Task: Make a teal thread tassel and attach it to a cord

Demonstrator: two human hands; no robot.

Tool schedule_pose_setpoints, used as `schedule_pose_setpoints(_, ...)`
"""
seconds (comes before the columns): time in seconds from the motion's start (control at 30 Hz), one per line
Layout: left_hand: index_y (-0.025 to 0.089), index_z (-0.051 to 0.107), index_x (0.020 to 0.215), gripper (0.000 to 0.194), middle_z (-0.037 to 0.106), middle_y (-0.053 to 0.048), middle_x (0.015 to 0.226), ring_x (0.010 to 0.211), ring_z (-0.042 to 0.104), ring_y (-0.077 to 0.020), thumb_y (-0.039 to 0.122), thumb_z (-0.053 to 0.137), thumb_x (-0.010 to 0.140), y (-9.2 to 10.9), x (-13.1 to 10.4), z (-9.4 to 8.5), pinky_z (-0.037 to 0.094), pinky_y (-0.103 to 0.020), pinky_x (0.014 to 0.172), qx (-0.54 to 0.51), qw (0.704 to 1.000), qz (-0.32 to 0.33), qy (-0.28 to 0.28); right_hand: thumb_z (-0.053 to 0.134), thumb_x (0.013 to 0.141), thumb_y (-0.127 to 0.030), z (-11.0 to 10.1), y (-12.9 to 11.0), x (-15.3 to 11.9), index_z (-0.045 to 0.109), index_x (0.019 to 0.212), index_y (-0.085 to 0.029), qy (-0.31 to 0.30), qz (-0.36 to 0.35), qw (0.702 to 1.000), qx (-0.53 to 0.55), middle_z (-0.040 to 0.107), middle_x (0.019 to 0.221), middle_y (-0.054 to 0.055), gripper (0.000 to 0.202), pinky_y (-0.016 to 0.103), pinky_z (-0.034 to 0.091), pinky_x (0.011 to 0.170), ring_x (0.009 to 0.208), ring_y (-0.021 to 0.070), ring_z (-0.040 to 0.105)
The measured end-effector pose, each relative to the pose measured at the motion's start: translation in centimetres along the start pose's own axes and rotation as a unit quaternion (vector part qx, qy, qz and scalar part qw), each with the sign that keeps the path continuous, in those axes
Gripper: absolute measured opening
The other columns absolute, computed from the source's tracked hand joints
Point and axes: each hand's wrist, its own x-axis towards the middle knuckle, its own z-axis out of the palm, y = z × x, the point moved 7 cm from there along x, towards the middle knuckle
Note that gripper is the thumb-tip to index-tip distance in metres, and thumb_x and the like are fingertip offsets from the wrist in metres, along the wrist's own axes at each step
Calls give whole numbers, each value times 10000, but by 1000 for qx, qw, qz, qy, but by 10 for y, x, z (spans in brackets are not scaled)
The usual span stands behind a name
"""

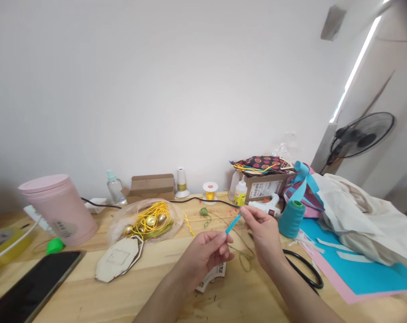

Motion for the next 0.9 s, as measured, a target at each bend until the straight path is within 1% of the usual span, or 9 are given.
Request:
schedule_pose_setpoints(0.17,124,569,640,210,399,43,518,527,430,-67,311,568,737,3,-2,1,403,-295,732,-21,1000,-12,-10,722,543,-306,-21,1,11,669,721,-146,84,-4,993,80,581,570,-23,245,189,313,406,446,55,388)
schedule_pose_setpoints(0.27,122,578,662,213,423,34,539,538,444,-70,324,574,730,5,0,-6,407,-277,706,-2,1000,-4,9,721,547,-312,-27,-3,15,669,736,-142,100,-23,992,73,593,597,-12,259,192,319,410,458,59,402)
schedule_pose_setpoints(0.37,122,602,707,260,440,29,550,526,446,-67,373,545,741,6,2,-13,396,-230,623,11,999,12,38,701,572,-322,-26,-8,14,671,743,-154,96,-46,994,35,621,624,-3,242,206,354,433,478,76,452)
schedule_pose_setpoints(0.5,103,633,748,279,434,30,545,488,403,-41,370,551,739,4,2,-7,343,-175,521,25,999,5,28,672,615,-294,-15,-14,5,672,727,-169,59,-87,994,-30,656,667,11,167,250,436,544,592,129,553)
schedule_pose_setpoints(0.63,124,634,821,258,456,26,619,468,381,-23,356,559,737,-3,2,1,315,-157,465,-23,999,-14,17,641,661,-217,10,-22,-13,670,684,-195,-38,-174,978,-112,662,681,21,43,280,462,603,641,155,580)
schedule_pose_setpoints(0.7,145,627,798,214,465,28,650,485,395,-22,341,568,734,-5,3,-1,338,-157,483,-68,997,-8,34,630,675,-182,25,-26,-25,670,675,-214,-103,-235,954,-156,661,654,10,52,278,459,588,605,146,570)
schedule_pose_setpoints(0.77,147,622,744,166,462,36,631,507,412,-23,308,602,713,-4,4,-8,364,-157,517,-107,992,6,65,618,690,-154,34,-29,-35,671,705,-228,-145,-282,931,-183,669,664,3,92,271,457,585,595,139,566)
schedule_pose_setpoints(0.83,144,624,713,130,461,41,606,520,419,-23,267,646,677,-2,4,-16,373,-153,537,-132,986,21,101,603,704,-140,36,-31,-40,668,749,-235,-156,-300,922,-187,676,699,3,124,259,462,584,615,135,572)
schedule_pose_setpoints(0.9,146,632,719,127,470,43,600,525,413,-23,243,673,648,3,3,-22,366,-150,539,-132,982,44,126,599,708,-154,34,-30,-38,662,776,-231,-144,-289,929,-183,674,718,7,121,254,472,585,631,135,579)
